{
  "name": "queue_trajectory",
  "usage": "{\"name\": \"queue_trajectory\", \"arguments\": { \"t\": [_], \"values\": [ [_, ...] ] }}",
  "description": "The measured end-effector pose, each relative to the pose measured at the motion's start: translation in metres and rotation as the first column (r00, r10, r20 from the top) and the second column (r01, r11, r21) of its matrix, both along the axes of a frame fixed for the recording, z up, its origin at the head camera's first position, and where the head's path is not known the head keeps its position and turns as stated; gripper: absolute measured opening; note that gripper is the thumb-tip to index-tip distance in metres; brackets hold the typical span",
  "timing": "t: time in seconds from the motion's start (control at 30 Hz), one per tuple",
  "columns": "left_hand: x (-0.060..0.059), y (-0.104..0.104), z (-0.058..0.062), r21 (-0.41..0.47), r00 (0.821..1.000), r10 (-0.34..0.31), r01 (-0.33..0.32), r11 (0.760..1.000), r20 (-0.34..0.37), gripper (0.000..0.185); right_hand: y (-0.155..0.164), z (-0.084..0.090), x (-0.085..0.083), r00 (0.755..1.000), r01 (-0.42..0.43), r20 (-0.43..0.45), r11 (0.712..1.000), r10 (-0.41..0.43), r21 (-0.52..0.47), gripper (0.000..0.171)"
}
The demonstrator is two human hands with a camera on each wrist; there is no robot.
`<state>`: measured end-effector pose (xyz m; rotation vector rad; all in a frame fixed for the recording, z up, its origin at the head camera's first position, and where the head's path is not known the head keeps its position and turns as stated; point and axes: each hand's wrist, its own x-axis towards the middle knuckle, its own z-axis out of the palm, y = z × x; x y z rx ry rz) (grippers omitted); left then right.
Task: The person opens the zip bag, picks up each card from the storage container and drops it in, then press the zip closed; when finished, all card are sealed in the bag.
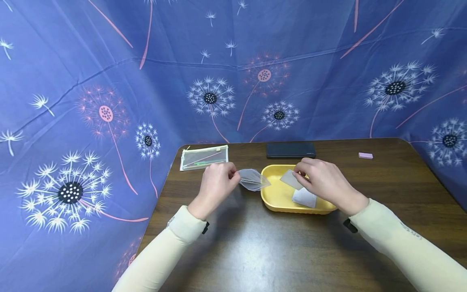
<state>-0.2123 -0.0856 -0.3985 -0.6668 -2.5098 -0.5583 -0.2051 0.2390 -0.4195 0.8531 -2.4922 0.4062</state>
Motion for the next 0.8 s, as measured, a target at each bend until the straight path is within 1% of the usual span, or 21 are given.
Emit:
{"name": "queue_trajectory", "arguments": {
  "t": [0.1, 0.2, 0.33, 0.43, 0.53, 0.63, 0.67, 0.73, 0.8],
  "values": [
    [0.0, 0.0, -0.001, 0.001, 1.0, 0.002, -0.002, 1.0, -0.003, 0.016, -0.006, 0.01, 0.003, 0.998, -0.029, -0.062, 0.999, 0.027, -0.031, 0.003],
    [-0.001, -0.001, -0.002, 0.001, 1.0, 0.004, -0.004, 1.0, -0.001, 0.016, -0.012, 0.02, 0.006, 0.99, -0.07, -0.127, 0.995, 0.06, -0.071, 0.005],
    [-0.001, -0.002, -0.002, -0.001, 1.0, 0.007, -0.007, 1.0, 0.003, 0.017, -0.019, 0.032, 0.01, 0.972, -0.145, -0.204, 0.98, 0.116, -0.136, 0.006],
    [-0.001, -0.002, -0.002, -0.003, 1.0, 0.008, -0.008, 1.0, 0.004, 0.017, -0.024, 0.041, 0.013, 0.959, -0.19, -0.241, 0.969, 0.15, -0.156, 0.007],
    [-0.001, -0.003, -0.002, -0.003, 1.0, 0.008, -0.008, 1.0, 0.001, 0.017, -0.03, 0.047, 0.017, 0.939, -0.243, -0.285, 0.957, 0.191, -0.159, 0.015],
    [-0.001, -0.003, -0.001, -0.003, 1.0, 0.008, -0.008, 1.0, 0.001, 0.017, -0.037, 0.048, 0.021, 0.909, -0.308, -0.343, 0.937, 0.239, -0.165, 0.019],
    [-0.001, -0.003, -0.001, -0.002, 1.0, 0.008, -0.008, 1.0, 0.0, 0.017, -0.039, 0.048, 0.022, 0.903, -0.325, -0.349, 0.931, 0.252, -0.167, 0.019],
    [0.0, -0.003, -0.001, -0.002, 1.0, 0.008, -0.008, 1.0, -0.002, 0.017, -0.043, 0.046, 0.022, 0.894, -0.352, -0.354, 0.92, 0.276, -0.17, 0.017],
    [0.0, -0.003, -0.001, 0.0, 1.0, 0.008, -0.008, 1.0, -0.004, 0.017, -0.047, 0.043, 0.023, 0.894, -0.361, -0.342, 0.917, 0.288, -0.17, 0.016]
  ]
}}
